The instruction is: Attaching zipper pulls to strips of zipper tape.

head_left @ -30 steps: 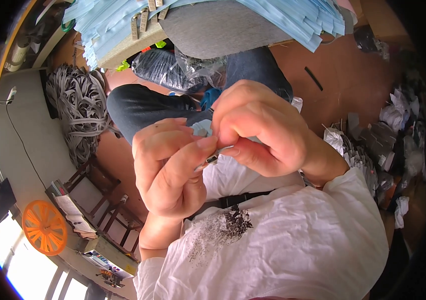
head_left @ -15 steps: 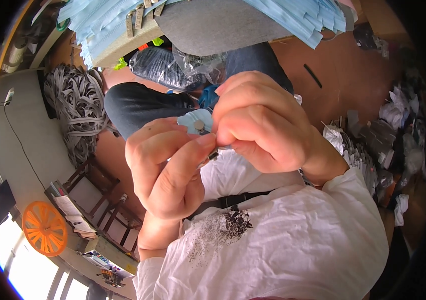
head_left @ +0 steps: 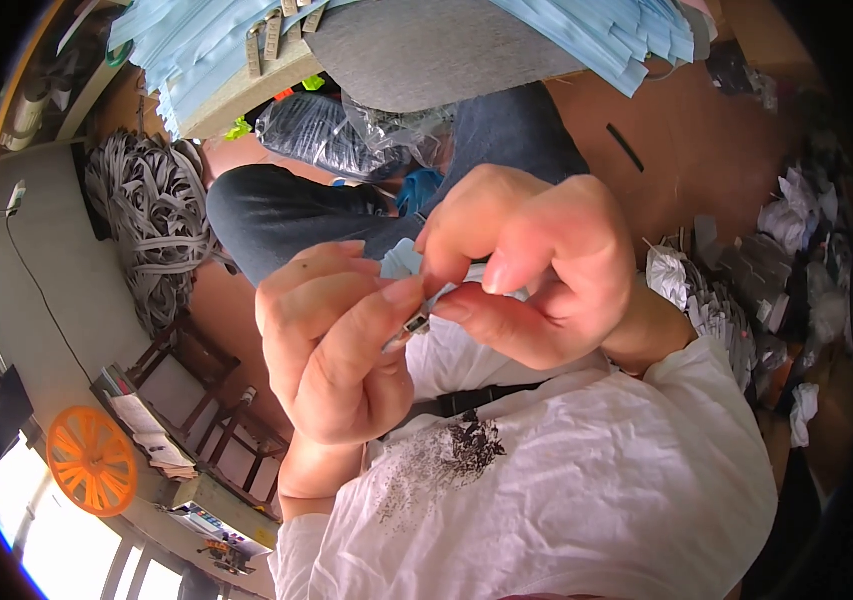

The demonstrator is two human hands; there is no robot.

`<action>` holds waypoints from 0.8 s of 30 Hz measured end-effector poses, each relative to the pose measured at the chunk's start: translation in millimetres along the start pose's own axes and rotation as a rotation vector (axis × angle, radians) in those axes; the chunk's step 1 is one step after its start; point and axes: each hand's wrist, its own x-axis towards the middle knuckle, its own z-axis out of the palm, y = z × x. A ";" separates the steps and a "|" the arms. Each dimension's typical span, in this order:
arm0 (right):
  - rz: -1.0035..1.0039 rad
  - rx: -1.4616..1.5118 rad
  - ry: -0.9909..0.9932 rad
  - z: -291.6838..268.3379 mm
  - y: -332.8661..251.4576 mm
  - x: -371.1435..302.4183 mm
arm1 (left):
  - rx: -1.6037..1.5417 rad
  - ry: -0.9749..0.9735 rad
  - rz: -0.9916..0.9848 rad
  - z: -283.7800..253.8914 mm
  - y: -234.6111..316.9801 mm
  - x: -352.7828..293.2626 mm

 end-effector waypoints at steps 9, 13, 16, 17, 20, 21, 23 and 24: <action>-0.196 -0.207 -0.134 -12.8 1.4 10.5 | 0.014 -0.034 0.000 0.6 -3.0 -1.0; -0.147 -0.120 -0.128 -14.3 1.4 7.8 | -0.036 -0.023 -0.006 2.5 -3.3 0.7; -0.161 -0.106 -0.167 -17.8 0.4 12.8 | -0.045 -0.027 -0.005 2.6 -2.8 2.0; -0.172 -0.121 -0.212 -19.0 0.3 14.6 | -0.045 -0.024 -0.001 2.3 -2.8 2.3; -0.224 -0.135 -0.220 -19.6 2.1 11.5 | -0.067 -0.019 -0.021 2.2 -2.3 0.5; -0.223 -0.135 -0.220 -15.5 5.7 11.1 | -0.067 -0.020 -0.022 1.6 -2.5 1.0; -0.368 -0.119 0.035 -3.8 14.2 11.2 | -0.039 -0.063 -0.025 -0.3 -3.1 2.2; -0.366 -0.122 0.036 -4.7 13.3 11.3 | -0.041 -0.064 -0.025 0.4 -3.5 1.8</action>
